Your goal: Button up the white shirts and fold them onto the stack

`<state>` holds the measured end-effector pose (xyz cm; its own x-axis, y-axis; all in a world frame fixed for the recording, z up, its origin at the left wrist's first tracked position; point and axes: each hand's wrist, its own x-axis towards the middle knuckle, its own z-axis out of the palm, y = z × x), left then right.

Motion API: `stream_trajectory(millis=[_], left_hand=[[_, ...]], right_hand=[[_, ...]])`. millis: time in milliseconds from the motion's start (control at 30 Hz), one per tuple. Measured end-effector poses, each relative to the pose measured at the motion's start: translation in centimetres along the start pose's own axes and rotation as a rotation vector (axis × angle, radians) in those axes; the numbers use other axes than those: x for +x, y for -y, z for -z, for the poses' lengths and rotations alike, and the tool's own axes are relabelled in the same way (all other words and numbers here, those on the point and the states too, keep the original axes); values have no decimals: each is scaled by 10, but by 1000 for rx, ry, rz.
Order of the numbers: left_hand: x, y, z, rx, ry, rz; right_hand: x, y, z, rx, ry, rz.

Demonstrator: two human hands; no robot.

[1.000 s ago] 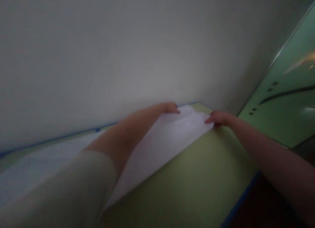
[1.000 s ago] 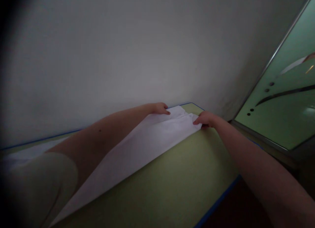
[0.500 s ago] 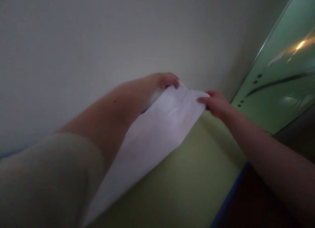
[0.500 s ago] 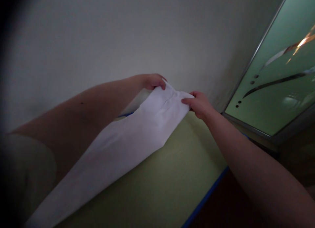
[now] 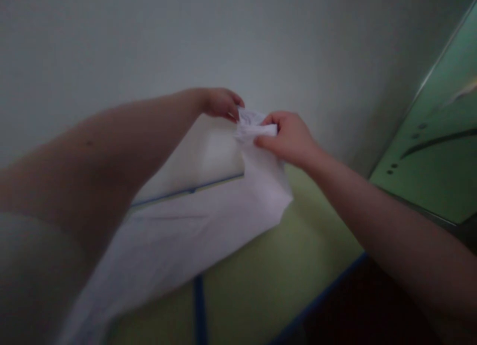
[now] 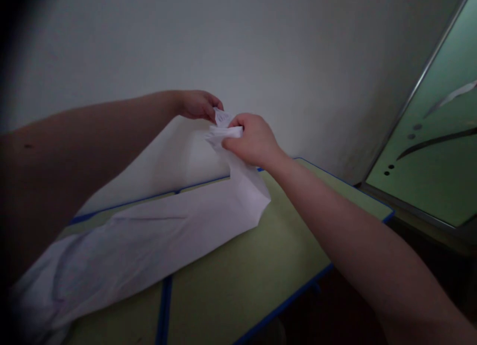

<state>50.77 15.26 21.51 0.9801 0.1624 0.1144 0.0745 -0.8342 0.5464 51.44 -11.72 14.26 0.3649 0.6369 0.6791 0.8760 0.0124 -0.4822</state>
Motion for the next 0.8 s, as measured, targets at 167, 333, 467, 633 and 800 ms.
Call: stream_trajectory(millis=[167,333,467,633,800], left_hand=[[-19,31,29,57,83,101],[-59,74,24,256,61,240],[-103,122,-16,417,77,382],[-146,174,-72,458,76,430],[-158,189,-93,437,50,439]], right_hand=[[13,18,-38,-67,133,203],[-4,34,-91,-187,308,349],[-36,34,-140,-269,578,475],[-61,25,-180,-260,681,555],[-75,18,-171,-221,722,649]])
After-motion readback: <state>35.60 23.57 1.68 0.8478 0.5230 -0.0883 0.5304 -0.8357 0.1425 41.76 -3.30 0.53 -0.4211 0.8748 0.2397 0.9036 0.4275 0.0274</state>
